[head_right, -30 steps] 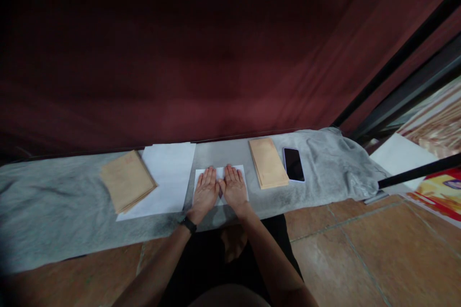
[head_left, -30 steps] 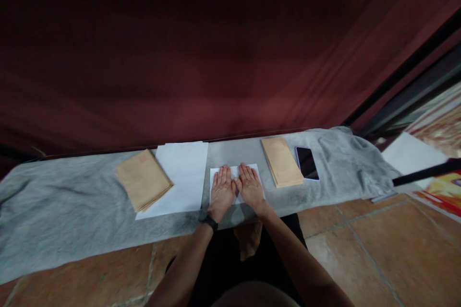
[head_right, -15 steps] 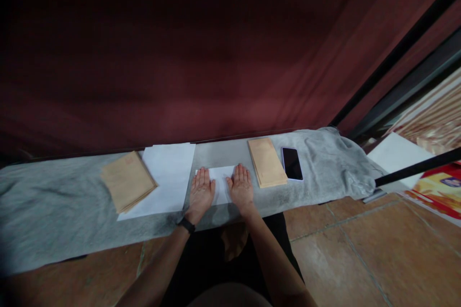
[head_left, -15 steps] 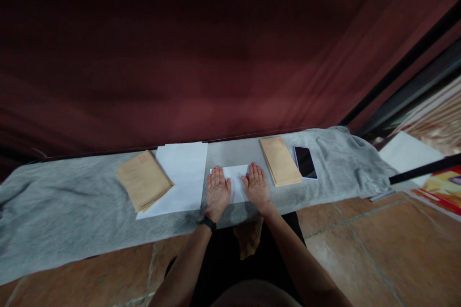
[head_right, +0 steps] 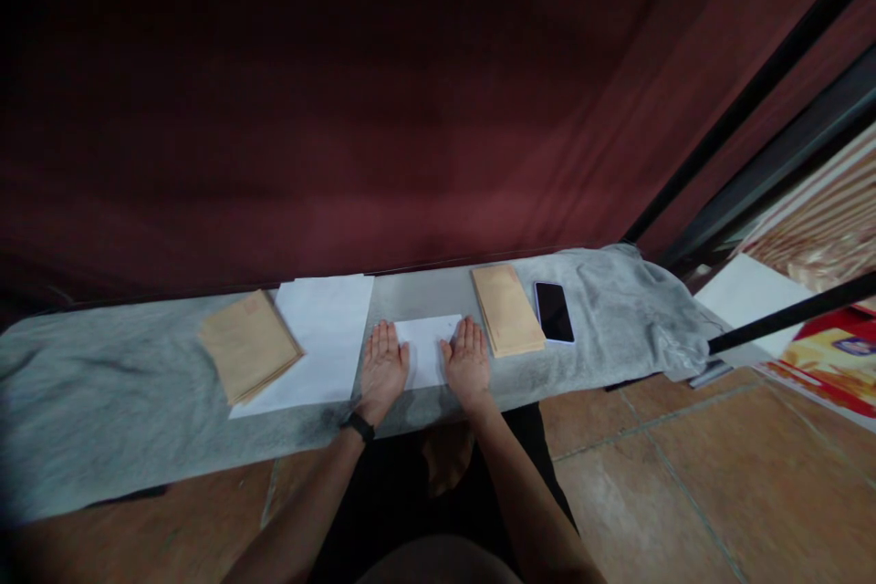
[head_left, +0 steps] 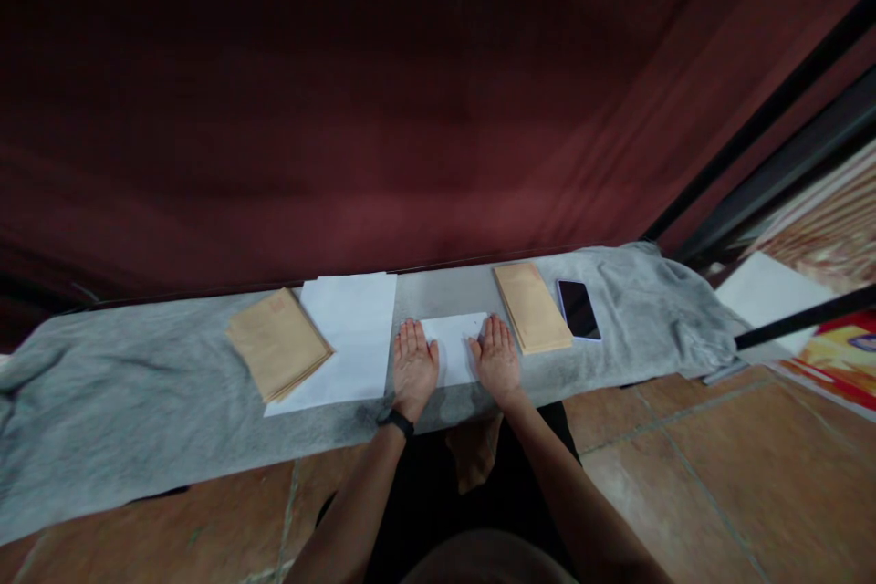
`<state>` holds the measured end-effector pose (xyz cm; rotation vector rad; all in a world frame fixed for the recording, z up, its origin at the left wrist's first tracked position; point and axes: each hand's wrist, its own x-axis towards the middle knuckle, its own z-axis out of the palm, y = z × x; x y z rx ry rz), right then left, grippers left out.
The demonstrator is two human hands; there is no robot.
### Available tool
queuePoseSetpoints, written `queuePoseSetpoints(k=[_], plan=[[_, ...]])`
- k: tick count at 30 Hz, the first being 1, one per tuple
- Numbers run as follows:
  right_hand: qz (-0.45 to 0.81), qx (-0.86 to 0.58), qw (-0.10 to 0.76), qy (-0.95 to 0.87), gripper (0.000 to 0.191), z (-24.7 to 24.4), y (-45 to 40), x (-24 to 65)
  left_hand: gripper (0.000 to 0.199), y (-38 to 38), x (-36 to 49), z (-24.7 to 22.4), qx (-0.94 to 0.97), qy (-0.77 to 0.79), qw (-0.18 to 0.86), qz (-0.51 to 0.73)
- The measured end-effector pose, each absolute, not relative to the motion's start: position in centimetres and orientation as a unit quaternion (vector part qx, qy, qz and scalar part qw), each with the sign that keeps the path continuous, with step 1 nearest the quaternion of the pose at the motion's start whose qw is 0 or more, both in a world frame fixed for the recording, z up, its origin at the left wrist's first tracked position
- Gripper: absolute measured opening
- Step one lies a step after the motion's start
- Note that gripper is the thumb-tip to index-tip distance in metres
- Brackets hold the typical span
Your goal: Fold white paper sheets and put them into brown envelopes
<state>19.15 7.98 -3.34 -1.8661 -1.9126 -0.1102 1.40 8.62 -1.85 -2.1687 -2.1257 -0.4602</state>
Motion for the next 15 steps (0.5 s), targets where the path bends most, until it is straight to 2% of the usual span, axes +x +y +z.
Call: queuePoseSetpoints(k=[5, 15], plan=[[-0.037, -0.678, 0.24, -0.693, 0.062, -2.6, 7.5, 18.7, 0.061, 8.5, 1.4, -1.9, -0.709, -0.687, 0.037, -0.157], [0.037, -0.583, 0.225, -0.78, 0.051, -1.9, 8.5, 14.1, 0.055, 8.3, 1.0, -1.3, -0.73, -0.67, 0.038, -0.13]])
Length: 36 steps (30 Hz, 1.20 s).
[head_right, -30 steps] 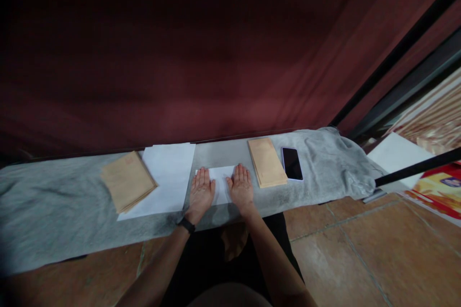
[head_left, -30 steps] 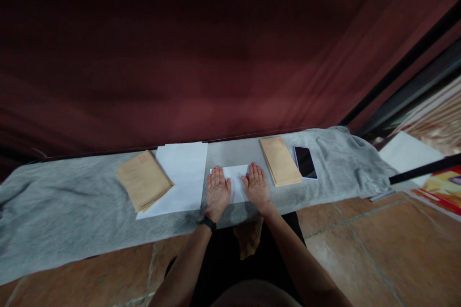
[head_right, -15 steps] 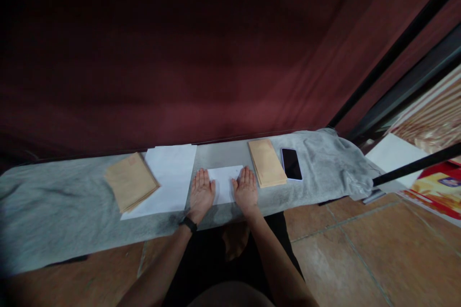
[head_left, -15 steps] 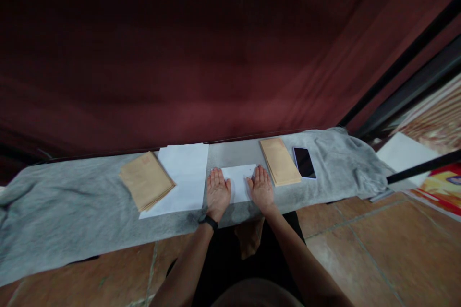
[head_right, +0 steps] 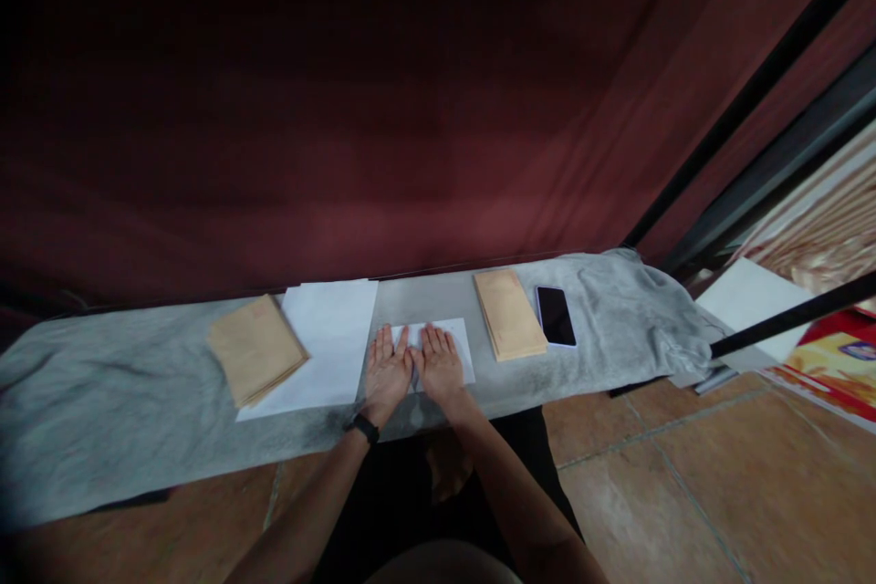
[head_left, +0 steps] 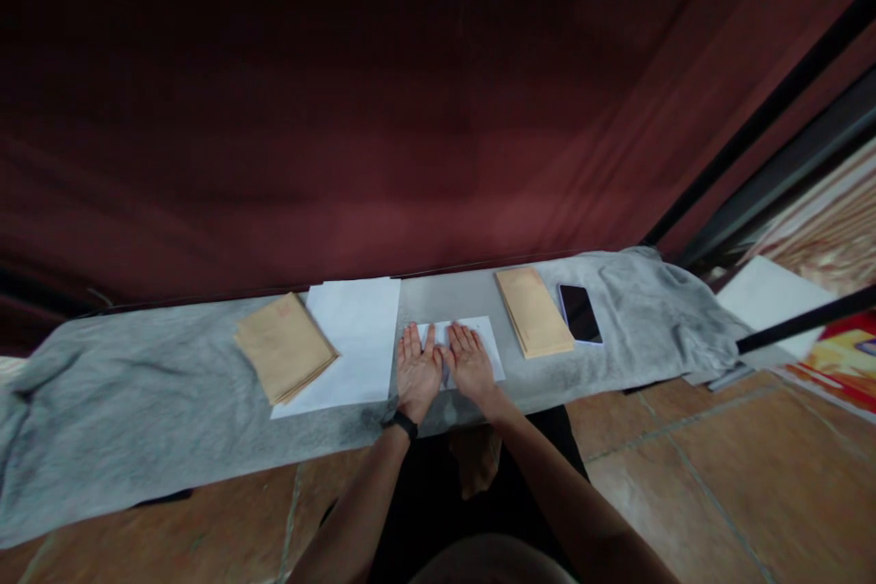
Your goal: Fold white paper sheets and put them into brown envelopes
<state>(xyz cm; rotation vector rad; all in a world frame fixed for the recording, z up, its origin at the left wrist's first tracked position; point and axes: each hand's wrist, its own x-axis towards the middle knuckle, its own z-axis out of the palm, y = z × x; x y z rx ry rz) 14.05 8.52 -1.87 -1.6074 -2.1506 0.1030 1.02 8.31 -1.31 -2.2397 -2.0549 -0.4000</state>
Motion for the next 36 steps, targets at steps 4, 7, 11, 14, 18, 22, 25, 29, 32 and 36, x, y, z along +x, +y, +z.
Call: queuePoseSetpoints(k=[4, 7, 11, 14, 18, 22, 25, 29, 32, 36], plan=[[0.022, -0.596, 0.213, -0.774, 0.052, -2.2, 8.8, 14.4, 0.054, 8.4, 1.1, -1.5, -0.723, -0.676, 0.03, -0.138], [0.017, -0.614, 0.208, -0.762, 0.054, -2.3, 9.0, 15.0, 0.055, 8.5, 1.2, -1.7, -0.718, -0.679, 0.026, -0.151], [-0.001, -0.633, 0.214, -0.744, 0.058, -2.6, 9.0, 15.7, 0.058, 8.5, 1.3, -2.0, -0.712, -0.682, 0.025, -0.168], [-0.019, -0.641, 0.231, -0.732, 0.06, -2.9, 8.7, 16.4, 0.06, 8.5, 1.3, -2.2, -0.708, -0.684, 0.031, -0.173], [-0.031, -0.643, 0.239, -0.727, 0.06, -3.1, 8.4, 17.4, 0.061, 8.6, 1.2, -2.2, -0.705, -0.685, 0.043, -0.178], [-0.033, -0.651, 0.236, -0.721, 0.06, -3.1, 8.1, 17.8, 0.058, 8.4, 1.3, -1.9, -0.704, -0.685, 0.044, -0.184], [-0.032, -0.651, 0.237, -0.72, 0.06, -3.0, 8.0, 17.7, 0.056, 7.9, 2.4, -1.4, -0.74, -0.647, 0.026, -0.18], [-0.018, -0.652, 0.21, -0.728, 0.058, -2.7, 7.9, 17.7, 0.052, 7.2, 4.4, -1.3, -0.806, -0.569, 0.003, -0.161], [-0.012, -0.656, 0.199, -0.728, 0.057, -2.6, 7.9, 17.7, 0.051, 7.2, 4.9, -1.5, -0.817, -0.559, 0.009, -0.144], [-0.031, -0.662, 0.204, -0.721, 0.058, -2.9, 8.0, 17.5, 0.056, 7.6, 3.8, -1.8, -0.789, -0.601, 0.013, -0.127]])
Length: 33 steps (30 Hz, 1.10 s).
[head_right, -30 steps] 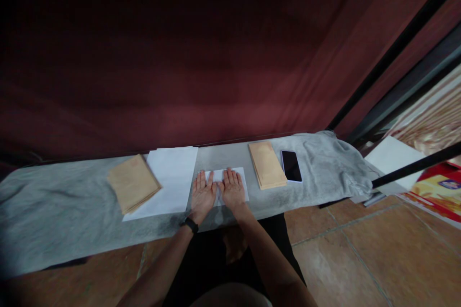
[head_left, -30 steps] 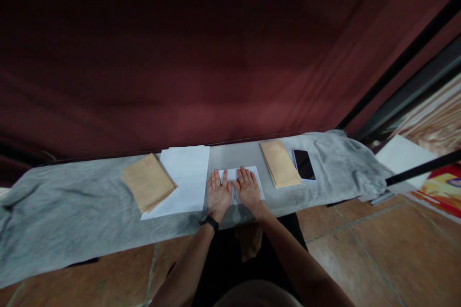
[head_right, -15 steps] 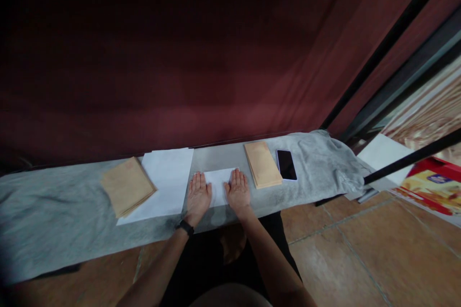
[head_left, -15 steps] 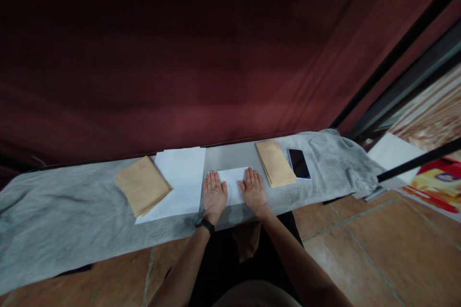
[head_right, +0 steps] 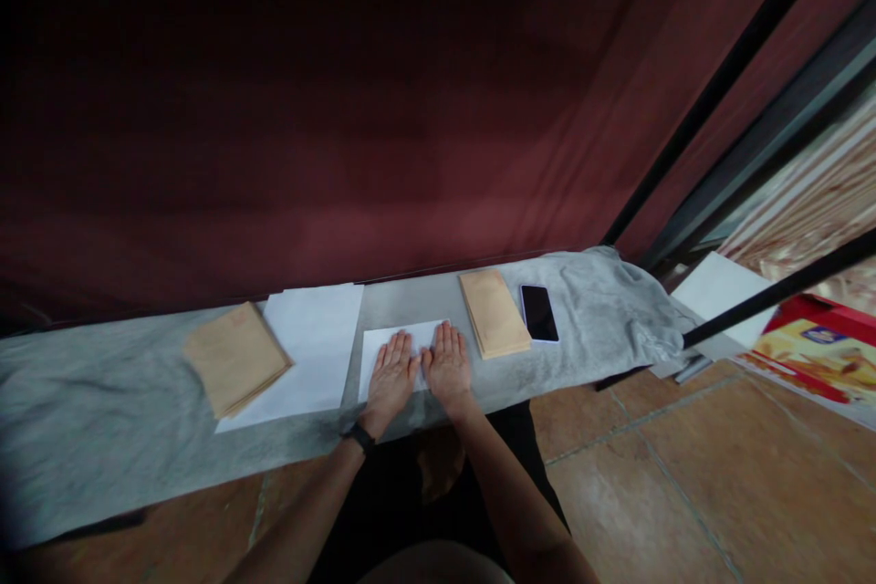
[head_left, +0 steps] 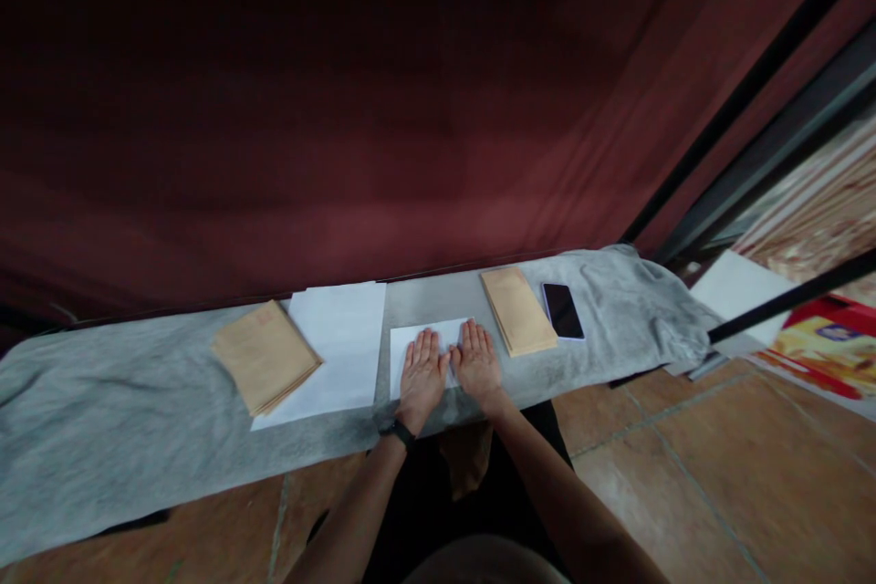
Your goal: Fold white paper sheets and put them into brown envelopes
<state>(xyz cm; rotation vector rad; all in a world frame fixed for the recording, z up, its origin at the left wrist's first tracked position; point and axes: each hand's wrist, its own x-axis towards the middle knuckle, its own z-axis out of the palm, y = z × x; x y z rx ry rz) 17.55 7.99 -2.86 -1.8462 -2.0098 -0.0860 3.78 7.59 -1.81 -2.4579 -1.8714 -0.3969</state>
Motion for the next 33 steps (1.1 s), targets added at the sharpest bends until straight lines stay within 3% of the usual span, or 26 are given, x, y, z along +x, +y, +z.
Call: queuePoseSetpoints(k=[16, 24, 33], plan=[[-0.075, -0.685, 0.247, -0.682, 0.055, -3.3, 6.2, 18.2, 0.059, 5.6, 0.2, -2.8, -0.739, -0.647, 0.051, -0.18], [0.002, -0.57, 0.234, -0.788, 0.049, -2.6, 2.5, 15.6, 0.054, 2.9, 1.0, -2.7, -0.811, -0.564, 0.037, -0.151], [-0.076, -0.6, 0.224, -0.765, 0.058, -3.2, 1.0, 18.7, 0.061, 1.6, 0.0, -3.3, -0.784, -0.595, 0.049, -0.173]])
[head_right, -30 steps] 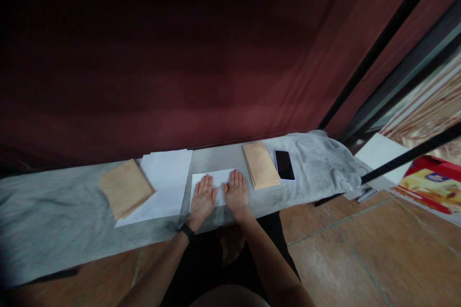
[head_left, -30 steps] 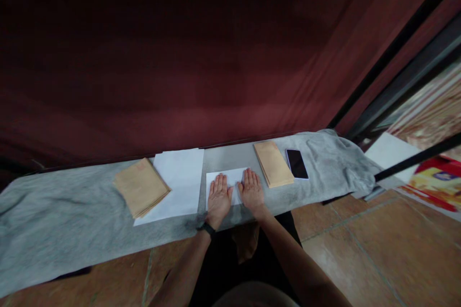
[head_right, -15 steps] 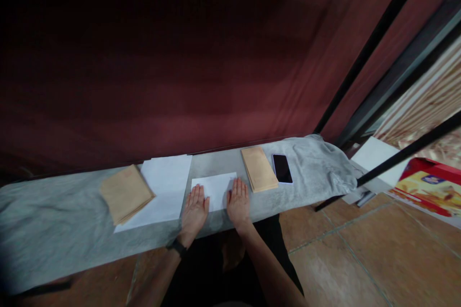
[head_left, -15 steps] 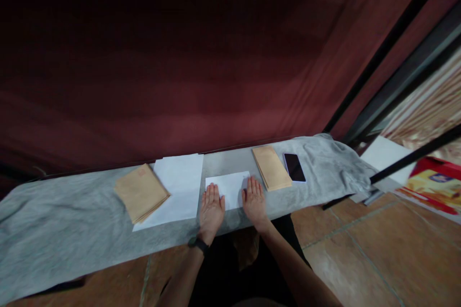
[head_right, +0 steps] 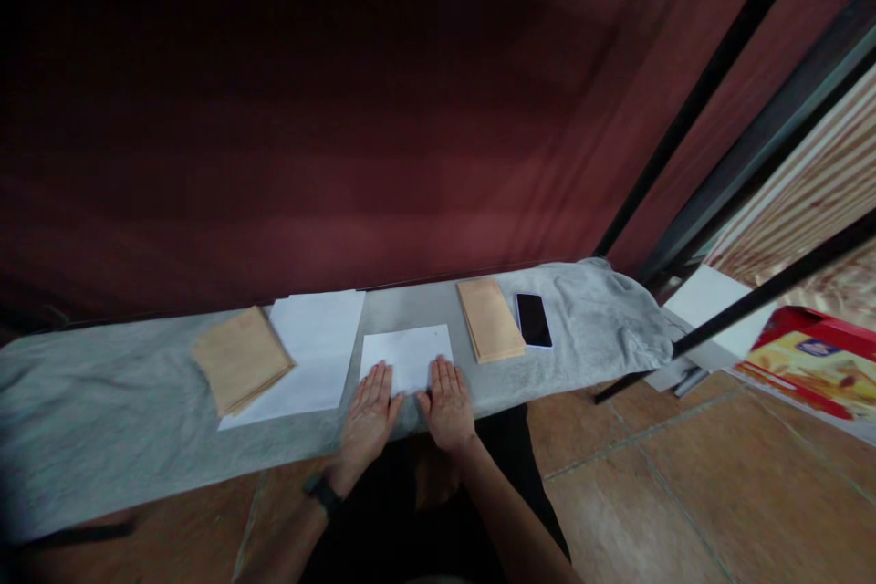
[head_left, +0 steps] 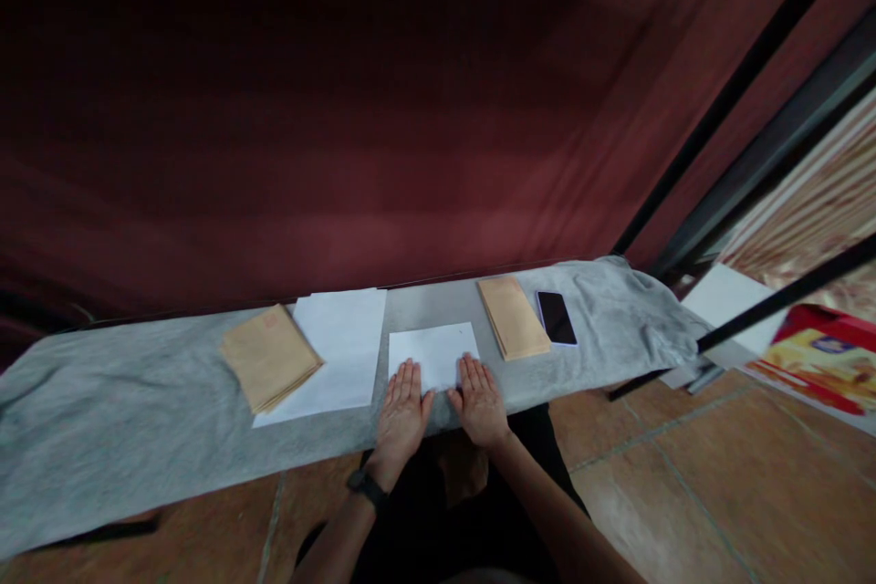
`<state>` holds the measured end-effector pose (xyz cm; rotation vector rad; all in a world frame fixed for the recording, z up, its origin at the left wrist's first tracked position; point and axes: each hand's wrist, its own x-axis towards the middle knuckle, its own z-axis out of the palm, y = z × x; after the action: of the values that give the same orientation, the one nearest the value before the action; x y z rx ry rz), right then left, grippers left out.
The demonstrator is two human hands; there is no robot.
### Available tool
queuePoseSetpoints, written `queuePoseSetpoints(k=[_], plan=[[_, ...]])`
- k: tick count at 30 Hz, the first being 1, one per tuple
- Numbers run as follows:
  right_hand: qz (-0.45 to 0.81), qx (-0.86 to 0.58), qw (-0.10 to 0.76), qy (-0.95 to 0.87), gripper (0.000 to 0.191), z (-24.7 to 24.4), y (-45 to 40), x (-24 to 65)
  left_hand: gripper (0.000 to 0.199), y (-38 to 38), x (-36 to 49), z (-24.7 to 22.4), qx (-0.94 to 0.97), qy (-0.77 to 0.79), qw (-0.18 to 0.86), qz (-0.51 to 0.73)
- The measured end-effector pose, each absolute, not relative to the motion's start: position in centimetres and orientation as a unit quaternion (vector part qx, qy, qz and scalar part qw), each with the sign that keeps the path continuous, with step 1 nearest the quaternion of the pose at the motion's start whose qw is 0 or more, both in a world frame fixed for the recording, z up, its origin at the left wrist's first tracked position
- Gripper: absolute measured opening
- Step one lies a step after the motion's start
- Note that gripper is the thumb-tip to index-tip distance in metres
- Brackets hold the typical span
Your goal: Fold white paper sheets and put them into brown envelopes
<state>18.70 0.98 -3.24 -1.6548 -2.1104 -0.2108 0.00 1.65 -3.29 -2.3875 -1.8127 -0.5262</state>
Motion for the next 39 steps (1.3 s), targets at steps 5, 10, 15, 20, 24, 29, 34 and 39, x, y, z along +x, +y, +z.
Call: queuePoseSetpoints(k=[5, 10, 15, 20, 24, 29, 34, 39], plan=[[-0.1, -0.6, 0.227, -0.761, 0.06, -3.9, 0.6, 20.6, 0.065, 0.7, -0.7, -3.5, -0.771, -0.604, 0.061, -0.189], [-0.107, -0.595, 0.216, -0.767, 0.061, -4.3, 0.0, 22.1, 0.066, -0.4, -1.6, -3.4, -0.776, -0.601, 0.055, -0.182], [-0.093, -0.608, 0.215, -0.758, 0.059, -3.6, -0.8, 23.0, 0.063, -0.6, -1.7, -2.6, -0.778, -0.604, 0.059, -0.162], [-0.035, -0.579, 0.24, -0.779, 0.055, -2.0, -0.8, 20.5, 0.055, 0.2, 1.0, -1.3, -0.806, -0.57, 0.034, -0.155], [-0.008, -0.551, 0.245, -0.798, 0.05, -2.0, -1.0, 18.5, 0.056, 0.1, 2.3, -2.0, -0.832, -0.539, 0.012, -0.133], [-0.014, -0.562, 0.246, -0.79, 0.054, -2.3, -1.5, 20.6, 0.053, 0.6, 0.7, -2.7, -0.816, -0.56, 0.031, -0.14], [0.038, -0.594, 0.244, -0.766, 0.044, -0.7, 1.5, 20.5, 0.046, 4.6, 1.4, -1.1, -0.806, -0.577, -0.002, -0.133], [0.051, -0.55, 0.238, -0.799, 0.043, -0.1, 7.3, 16.4, 0.052, 8.7, 3.1, -1.0, -0.828, -0.551, 0.001, -0.104]])
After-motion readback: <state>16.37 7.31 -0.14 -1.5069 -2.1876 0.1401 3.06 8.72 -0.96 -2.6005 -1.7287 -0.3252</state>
